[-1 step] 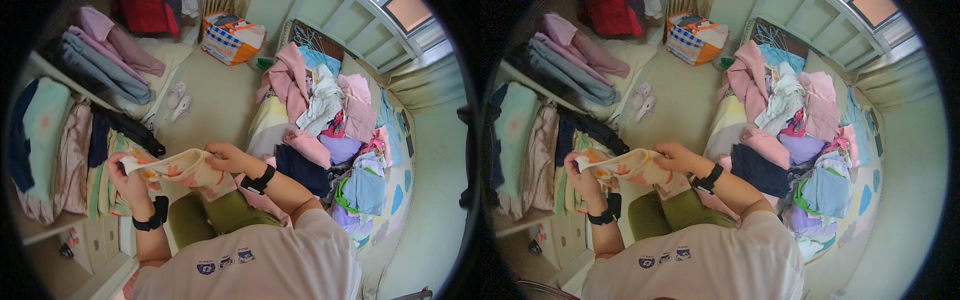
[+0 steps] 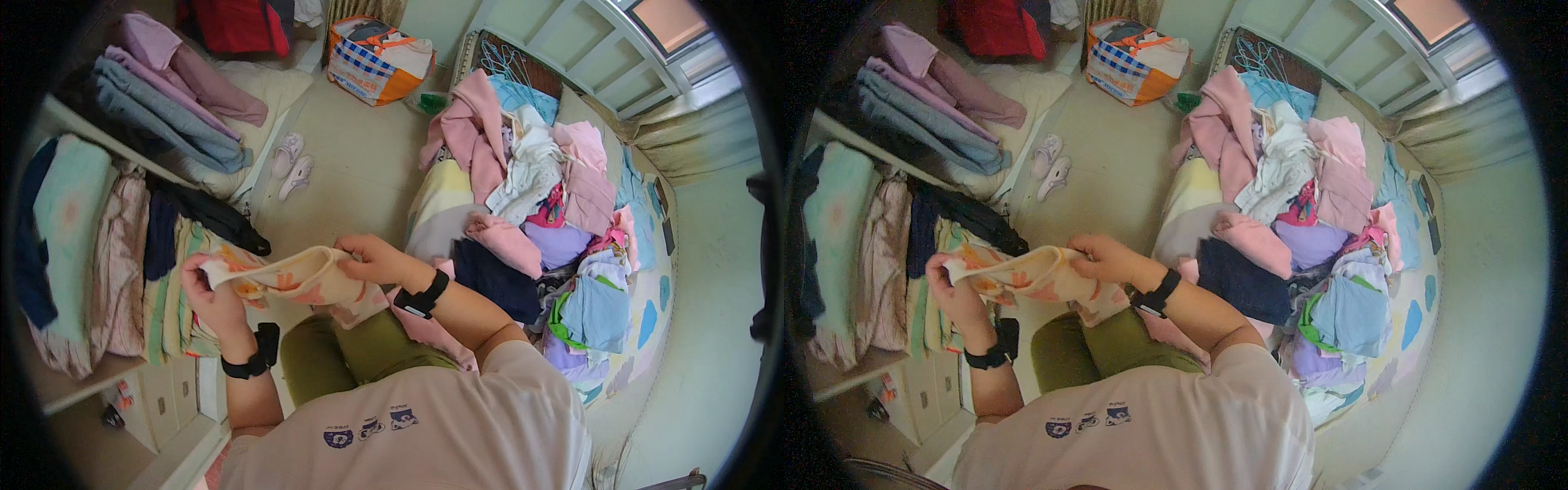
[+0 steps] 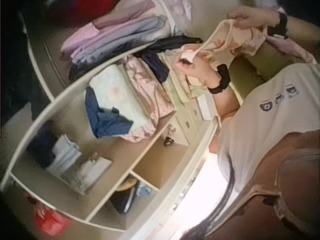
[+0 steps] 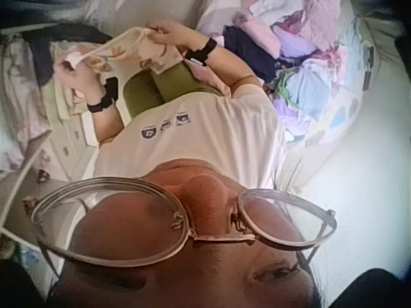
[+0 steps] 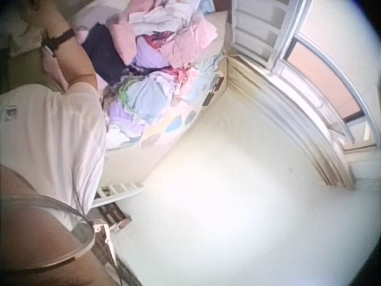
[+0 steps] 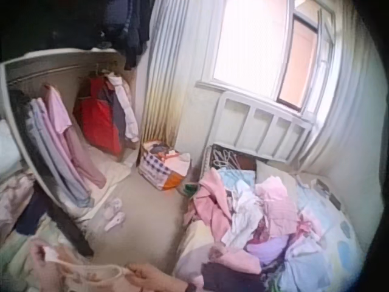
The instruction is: The person sits on a bed and folds various garments from a pile, including a pink shirt and a patterned top. They place some folded items into a wardrobe and hang others on hangers before returning to fold more clothes.
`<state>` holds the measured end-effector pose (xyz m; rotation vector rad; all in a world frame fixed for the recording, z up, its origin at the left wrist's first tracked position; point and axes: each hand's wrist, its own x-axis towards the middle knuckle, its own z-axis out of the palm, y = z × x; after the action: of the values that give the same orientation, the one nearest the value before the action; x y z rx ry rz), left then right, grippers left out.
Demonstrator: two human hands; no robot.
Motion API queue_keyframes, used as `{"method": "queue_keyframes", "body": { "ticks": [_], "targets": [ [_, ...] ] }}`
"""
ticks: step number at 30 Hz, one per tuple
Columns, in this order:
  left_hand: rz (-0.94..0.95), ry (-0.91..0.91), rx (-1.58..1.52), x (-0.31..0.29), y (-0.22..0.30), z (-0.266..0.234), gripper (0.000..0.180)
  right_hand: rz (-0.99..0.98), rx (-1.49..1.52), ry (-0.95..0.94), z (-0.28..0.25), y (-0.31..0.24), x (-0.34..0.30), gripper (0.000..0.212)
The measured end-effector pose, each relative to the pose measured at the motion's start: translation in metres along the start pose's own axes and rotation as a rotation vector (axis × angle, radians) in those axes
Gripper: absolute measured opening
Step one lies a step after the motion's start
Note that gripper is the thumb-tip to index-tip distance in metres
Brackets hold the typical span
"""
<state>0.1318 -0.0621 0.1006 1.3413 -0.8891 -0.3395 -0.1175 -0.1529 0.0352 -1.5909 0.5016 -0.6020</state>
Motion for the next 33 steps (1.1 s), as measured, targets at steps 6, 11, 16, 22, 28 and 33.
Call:
{"method": "queue_keyframes", "body": {
  "ticks": [6, 11, 16, 22, 28, 33],
  "targets": [
    [-0.16, -0.174, 0.087, 0.053, 0.0, 0.01, 0.025, 0.022, -0.335, -0.001, 0.016, -0.049, 0.075, 0.051],
    [-0.147, -0.312, 0.238, 0.102, 0.076, 0.02, 0.023, -0.079, -0.759, 0.19, 0.052, -0.145, 0.132, 0.062],
    [-0.243, -0.361, -0.042, 0.153, 0.144, 0.016, 0.028, 0.156, -0.497, 0.129, 0.059, -0.209, 0.18, 0.054],
    [0.078, -0.297, 0.139, 0.174, 0.149, -0.015, 0.03, 0.073, 0.071, 0.185, 0.04, -0.266, 0.203, 0.028],
    [-0.161, -0.478, 0.176, 0.154, 0.145, -0.008, 0.025, 0.272, 0.101, 0.312, 0.026, -0.283, 0.23, 0.037],
    [-0.349, -0.514, 0.117, 0.174, 0.148, 0.024, 0.024, 0.291, 0.193, 0.163, 0.009, -0.283, 0.245, 0.045]
  ]
}}
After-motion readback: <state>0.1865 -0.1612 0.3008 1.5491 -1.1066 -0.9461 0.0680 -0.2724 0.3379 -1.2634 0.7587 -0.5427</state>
